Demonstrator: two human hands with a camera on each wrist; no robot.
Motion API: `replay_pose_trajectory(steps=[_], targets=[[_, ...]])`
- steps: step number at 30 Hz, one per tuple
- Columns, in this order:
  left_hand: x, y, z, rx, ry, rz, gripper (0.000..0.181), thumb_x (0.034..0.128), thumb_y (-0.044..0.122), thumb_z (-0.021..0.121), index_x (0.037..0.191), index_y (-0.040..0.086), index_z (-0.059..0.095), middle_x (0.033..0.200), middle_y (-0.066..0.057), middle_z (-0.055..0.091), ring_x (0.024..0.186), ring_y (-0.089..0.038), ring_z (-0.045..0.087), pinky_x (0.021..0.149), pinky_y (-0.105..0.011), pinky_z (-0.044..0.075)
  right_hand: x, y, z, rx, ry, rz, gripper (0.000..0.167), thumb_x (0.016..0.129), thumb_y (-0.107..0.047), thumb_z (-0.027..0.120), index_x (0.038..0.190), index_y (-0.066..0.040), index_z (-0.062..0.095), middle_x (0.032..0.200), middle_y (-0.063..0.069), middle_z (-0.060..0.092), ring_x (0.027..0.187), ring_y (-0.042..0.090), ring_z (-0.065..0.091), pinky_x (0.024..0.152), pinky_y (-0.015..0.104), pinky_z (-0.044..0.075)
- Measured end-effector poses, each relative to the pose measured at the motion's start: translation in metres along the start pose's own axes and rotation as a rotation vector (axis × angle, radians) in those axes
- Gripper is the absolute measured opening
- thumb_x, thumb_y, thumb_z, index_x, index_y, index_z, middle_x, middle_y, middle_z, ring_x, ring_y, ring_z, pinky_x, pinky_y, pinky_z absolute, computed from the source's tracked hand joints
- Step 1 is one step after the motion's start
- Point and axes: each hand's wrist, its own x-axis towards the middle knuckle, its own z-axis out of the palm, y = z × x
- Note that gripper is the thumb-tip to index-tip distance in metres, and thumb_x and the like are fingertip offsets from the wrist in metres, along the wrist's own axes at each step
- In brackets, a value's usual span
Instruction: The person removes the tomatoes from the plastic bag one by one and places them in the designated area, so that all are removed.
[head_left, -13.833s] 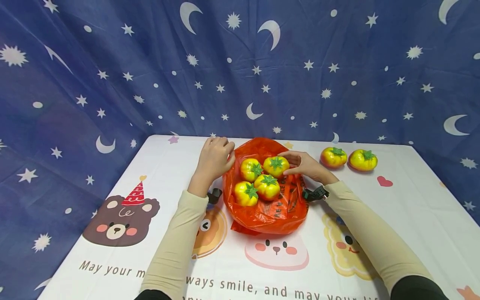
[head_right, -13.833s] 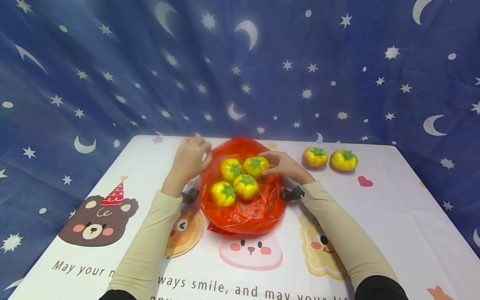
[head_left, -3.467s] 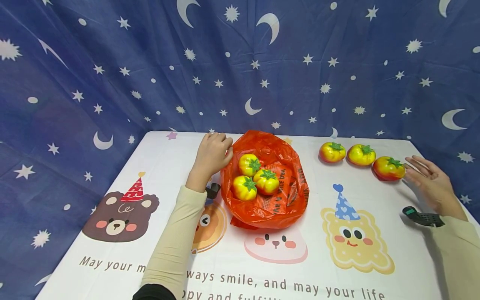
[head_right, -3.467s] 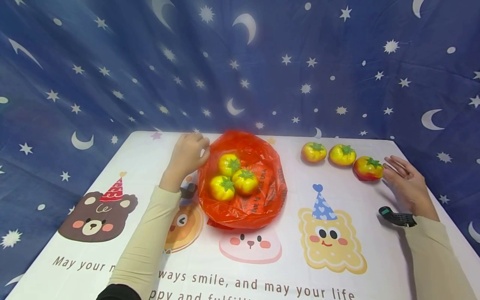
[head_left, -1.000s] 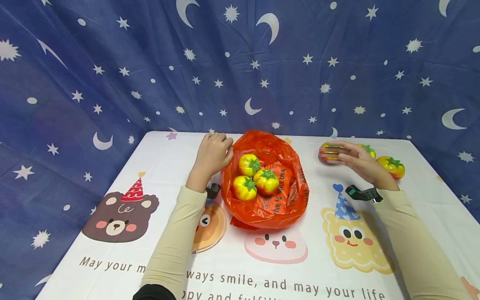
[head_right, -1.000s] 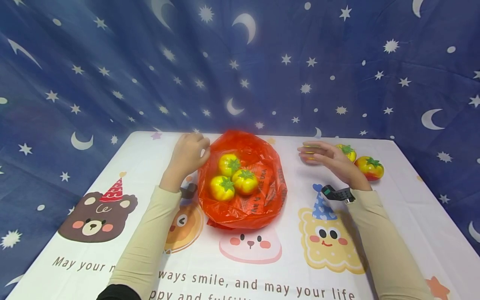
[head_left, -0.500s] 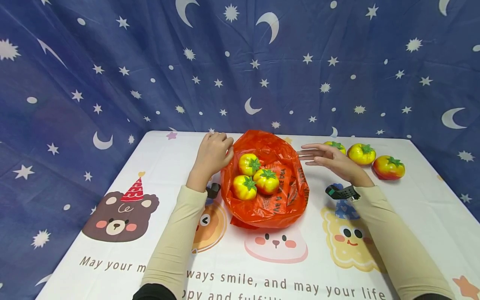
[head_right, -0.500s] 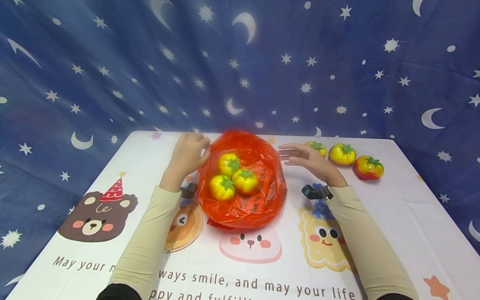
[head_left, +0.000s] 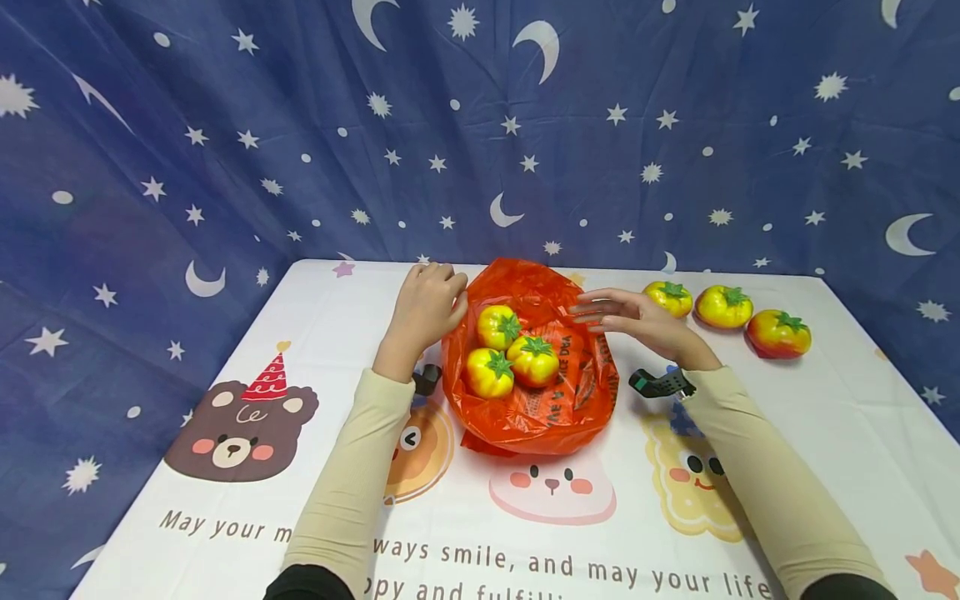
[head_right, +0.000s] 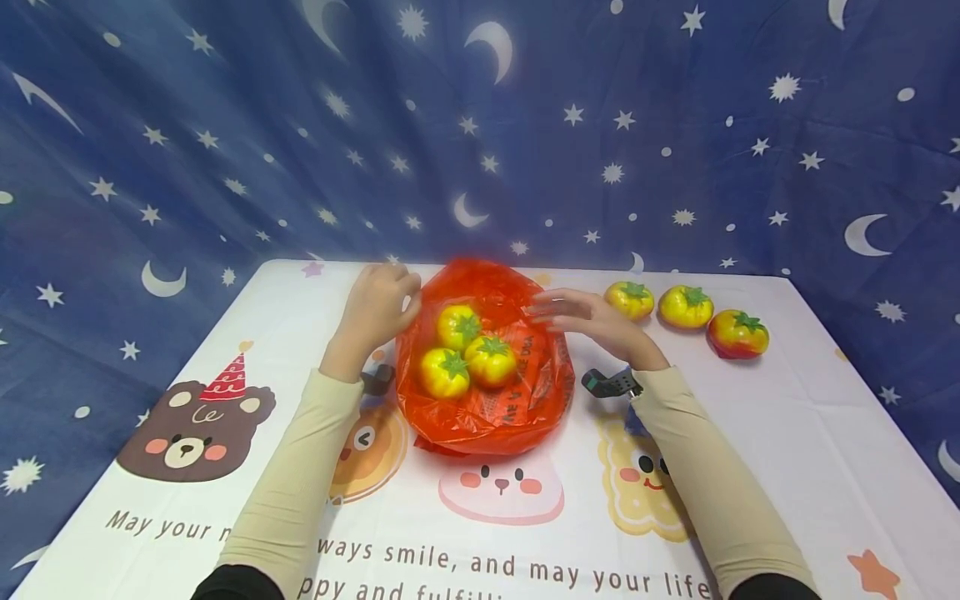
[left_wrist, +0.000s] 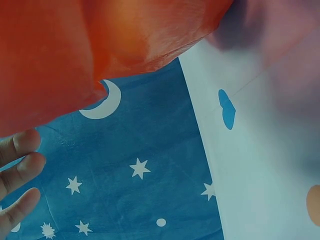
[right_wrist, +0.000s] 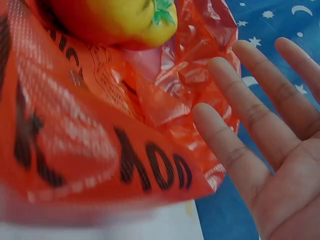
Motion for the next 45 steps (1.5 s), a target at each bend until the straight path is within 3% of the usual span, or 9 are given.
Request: replay_pose_trajectory(steps=[7,11,16,23,28,34,45], targets=[[0.0,0.0,0.0,-0.013,-0.02,-0.012,0.013,0.0854,0.017,0.057,0.086,0.008,0.066,0.08,-0.009,0.063,0.08,-0.027,0.058,0.087,-0.042,0.047,0.011,0.0,0.011,-0.02,-0.005,0.015,0.046,0.095,-0.007,0.048,0.137,0.008,0.036,0.134,0.009,0.056,0.121,0.021,0.056,0.098,0.033,0.047],[0.0,0.0,-0.001,-0.011,-0.02,-0.013,0.013,0.0853,0.017,0.057,0.086,0.008,0.067,0.08,-0.009,0.063,0.08,-0.027,0.058,0.086,-0.042,0.047,0.017,0.004,0.016,-0.019,-0.024,0.0,0.044,0.094,-0.003,0.047,0.136,0.007,0.037,0.136,0.018,0.052,0.124,0.026,0.054,0.099,0.032,0.047],[0.0,0.0,-0.001,-0.009,-0.022,-0.013,0.013,0.0853,0.017,0.057,0.086,0.008,0.066,0.079,-0.009,0.063,0.08,-0.027,0.059,0.086,-0.042,0.047,0.022,0.008,0.023,-0.027,-0.036,0.019,0.044,0.093,-0.009,0.052,0.135,0.0,0.043,0.137,0.022,0.049,0.124,0.017,0.054,0.098,0.028,0.047],[0.0,-0.001,-0.001,-0.009,-0.023,-0.012,0.013,0.0852,0.017,0.057,0.086,0.008,0.066,0.08,-0.009,0.064,0.081,-0.027,0.059,0.085,-0.042,0.047,0.029,0.014,0.033,-0.016,-0.064,0.056,0.047,0.09,-0.011,0.058,0.134,0.0,0.045,0.138,0.026,0.046,0.127,0.032,0.05,0.096,0.031,0.049],[0.0,0.0,-0.002,-0.005,-0.01,-0.005,0.012,0.0849,0.016,0.057,0.085,0.008,0.066,0.079,-0.009,0.063,0.08,-0.027,0.059,0.083,-0.041,0.047,0.033,0.018,0.038,0.0,-0.091,0.081,0.05,0.088,-0.009,0.061,0.134,-0.001,0.045,0.14,0.023,0.045,0.129,0.022,0.049,0.097,0.028,0.047],[0.001,0.0,-0.003,0.003,-0.008,-0.003,0.012,0.0852,0.016,0.057,0.085,0.008,0.066,0.079,-0.009,0.063,0.08,-0.027,0.059,0.083,-0.041,0.047,0.035,0.02,0.043,-0.041,-0.138,0.082,0.06,0.085,-0.011,0.066,0.139,-0.001,0.04,0.145,0.02,0.041,0.135,0.034,0.038,0.107,0.037,0.038],[0.0,0.001,-0.002,0.003,-0.034,-0.015,0.013,0.086,0.017,0.057,0.087,0.009,0.066,0.081,-0.009,0.063,0.083,-0.026,0.059,0.086,-0.041,0.047,0.037,0.026,0.045,-0.069,-0.173,0.087,0.073,0.082,-0.01,0.069,0.144,-0.001,0.032,0.15,0.018,0.034,0.139,0.035,0.031,0.109,0.051,0.03]])
